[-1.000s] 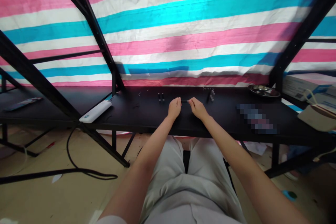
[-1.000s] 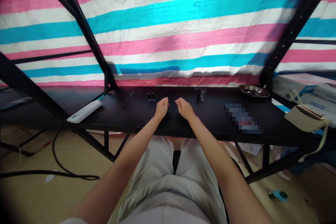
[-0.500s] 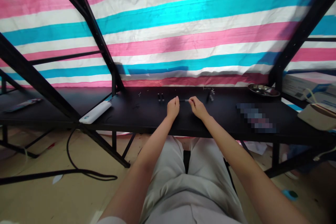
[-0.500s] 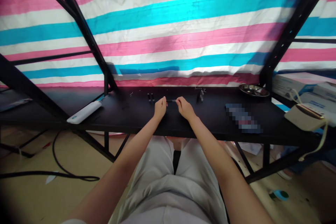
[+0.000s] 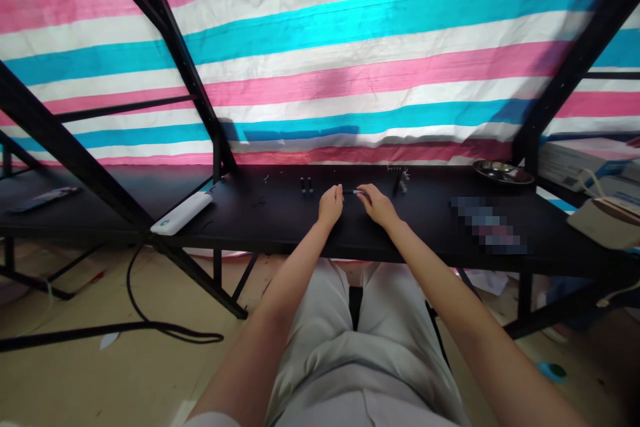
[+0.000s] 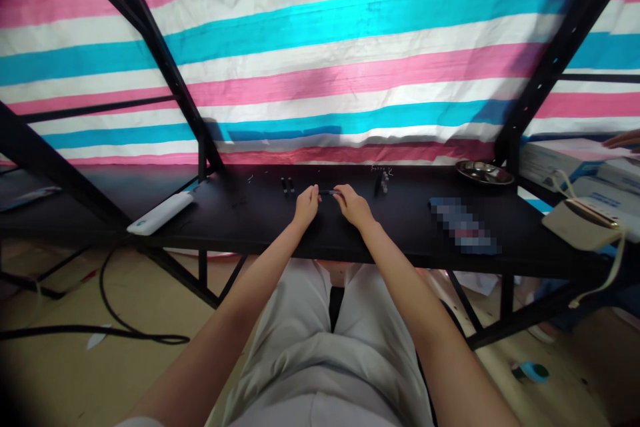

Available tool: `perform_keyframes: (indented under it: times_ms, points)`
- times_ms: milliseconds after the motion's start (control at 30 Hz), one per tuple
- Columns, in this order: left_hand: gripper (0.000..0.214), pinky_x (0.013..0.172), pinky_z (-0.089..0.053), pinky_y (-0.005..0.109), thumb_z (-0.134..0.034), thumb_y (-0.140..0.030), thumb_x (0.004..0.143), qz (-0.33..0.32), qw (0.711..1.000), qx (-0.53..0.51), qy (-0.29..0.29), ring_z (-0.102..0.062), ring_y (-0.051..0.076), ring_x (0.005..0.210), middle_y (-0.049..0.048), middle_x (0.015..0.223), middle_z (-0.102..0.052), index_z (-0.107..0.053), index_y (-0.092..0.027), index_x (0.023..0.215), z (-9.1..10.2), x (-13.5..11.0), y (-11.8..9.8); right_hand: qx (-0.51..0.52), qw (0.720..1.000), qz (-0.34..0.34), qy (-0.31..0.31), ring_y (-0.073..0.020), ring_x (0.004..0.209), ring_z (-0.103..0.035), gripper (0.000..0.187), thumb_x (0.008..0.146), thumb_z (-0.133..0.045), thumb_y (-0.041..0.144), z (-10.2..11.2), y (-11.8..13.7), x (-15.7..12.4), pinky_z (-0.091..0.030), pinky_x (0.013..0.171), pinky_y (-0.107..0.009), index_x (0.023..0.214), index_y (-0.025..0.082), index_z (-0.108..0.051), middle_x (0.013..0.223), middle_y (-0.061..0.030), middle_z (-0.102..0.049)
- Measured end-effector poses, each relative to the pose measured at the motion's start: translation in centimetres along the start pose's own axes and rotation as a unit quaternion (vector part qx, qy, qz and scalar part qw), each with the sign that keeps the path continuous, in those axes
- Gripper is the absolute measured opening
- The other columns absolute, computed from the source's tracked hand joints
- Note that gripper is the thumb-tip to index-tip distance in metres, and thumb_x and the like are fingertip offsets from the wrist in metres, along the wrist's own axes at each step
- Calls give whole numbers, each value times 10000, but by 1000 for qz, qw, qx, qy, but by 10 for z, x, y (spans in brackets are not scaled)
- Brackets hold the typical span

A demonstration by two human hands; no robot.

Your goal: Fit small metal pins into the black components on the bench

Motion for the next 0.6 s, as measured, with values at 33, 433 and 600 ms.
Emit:
perform_keyframes:
  times_ms: [33,433,600]
  points:
    - [431,607,-336,228,-278,-358,949,2,1000,3,3,-456,108,563,-12,567,-472,-454,-174,601,0,0,0,-10,1000,2,3,-173,899,-597,311,918,-377,373,1,1,0,-466,738,-263,1110,204,-555,1065,-75,-604]
    - [129,696,-407,229,-431,-143,863,52,998,-11,-18,-565,124,697,1,727,-578,-520,-184,945,-3,1,8,-177,983,-31,-28,-180,750,-531,230,892,-418,267,3,-4,2,-397,655,-279,911,172,-626,884,-92,-558]
    - [164,724,-428,231,-456,-138,833,-51,996,-21,74,-569,123,737,4,793,-597,-543,-196,959,-7,-2,5,-105,994,28,19,-161,765,-542,212,897,-418,256,-1,-8,1,-411,690,-262,976,185,-601,896,-69,-574]
Point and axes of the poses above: each hand's wrist, its own x-axis towards the middle knuckle, its own z-axis out of the back of the hand, y = z × x, the point moved 1 cm from there along x, towards the middle knuckle
